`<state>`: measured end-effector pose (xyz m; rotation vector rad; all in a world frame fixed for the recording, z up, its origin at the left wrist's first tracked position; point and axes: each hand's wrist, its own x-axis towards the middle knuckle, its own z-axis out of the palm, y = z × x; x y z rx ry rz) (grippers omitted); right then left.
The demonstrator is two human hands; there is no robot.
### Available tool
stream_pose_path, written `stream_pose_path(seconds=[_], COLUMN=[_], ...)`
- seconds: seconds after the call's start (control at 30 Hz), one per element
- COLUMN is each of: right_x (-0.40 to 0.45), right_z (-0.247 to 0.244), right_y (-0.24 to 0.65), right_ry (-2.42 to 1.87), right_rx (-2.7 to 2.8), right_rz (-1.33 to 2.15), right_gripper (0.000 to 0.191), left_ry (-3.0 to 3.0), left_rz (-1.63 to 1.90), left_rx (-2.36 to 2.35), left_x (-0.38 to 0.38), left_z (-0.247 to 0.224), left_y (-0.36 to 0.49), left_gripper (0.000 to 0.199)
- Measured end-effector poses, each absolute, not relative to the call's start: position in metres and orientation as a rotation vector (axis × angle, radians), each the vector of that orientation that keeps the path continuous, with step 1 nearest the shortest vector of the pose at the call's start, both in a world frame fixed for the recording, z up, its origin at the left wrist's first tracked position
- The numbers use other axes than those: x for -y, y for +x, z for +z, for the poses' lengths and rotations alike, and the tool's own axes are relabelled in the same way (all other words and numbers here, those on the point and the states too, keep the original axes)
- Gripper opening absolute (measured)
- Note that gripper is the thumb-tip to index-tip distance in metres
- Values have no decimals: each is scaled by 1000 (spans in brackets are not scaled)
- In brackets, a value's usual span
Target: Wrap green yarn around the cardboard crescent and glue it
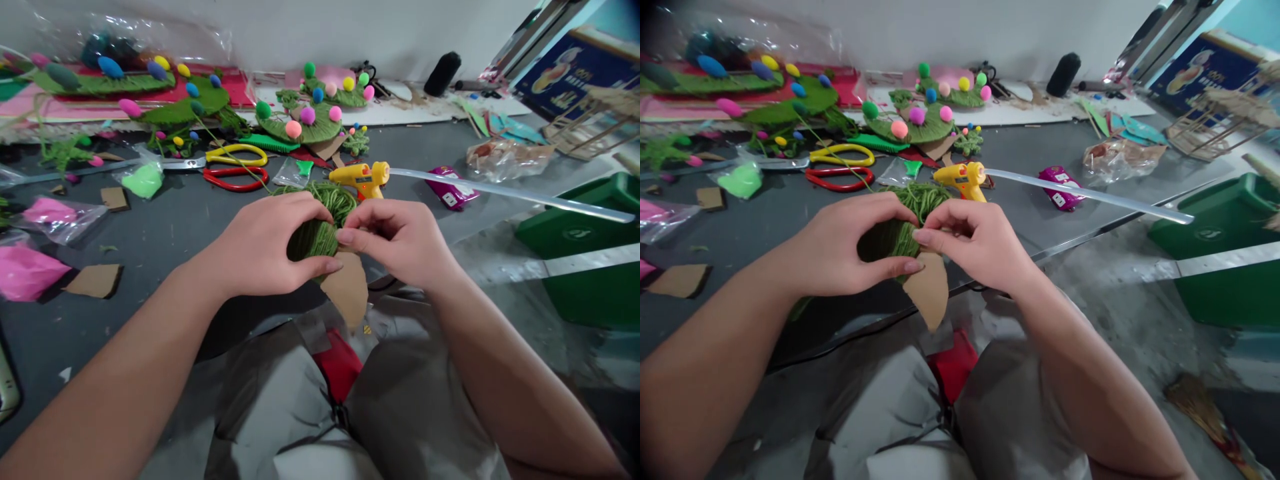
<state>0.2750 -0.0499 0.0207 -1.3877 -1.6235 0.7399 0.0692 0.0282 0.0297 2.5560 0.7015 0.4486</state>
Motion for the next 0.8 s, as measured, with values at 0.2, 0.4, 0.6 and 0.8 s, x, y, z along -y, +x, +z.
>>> stream_pose_path(seconds=[0.2,0.4,0.6,0.8], right_x=[42,44,50,57], right_z=[22,14,6,-5], right_y=[286,274,259,245], right_ry=[-1290,-1208,-1180,-1349], right_rx=[1565,1403,1476,1615], right_rz=[1020,1179,986,717], right_gripper=[34,33,17,25], left_ry=[2428,2386,2261,2234], left_rz=[472,555,850,919], left_rx=[-633,-690,-1016,-1296], left_x=[-24,-25,-28,-35], left_z=[34,35,34,26], left_y=[69,67,67,65], left_gripper=[39,41,50,60])
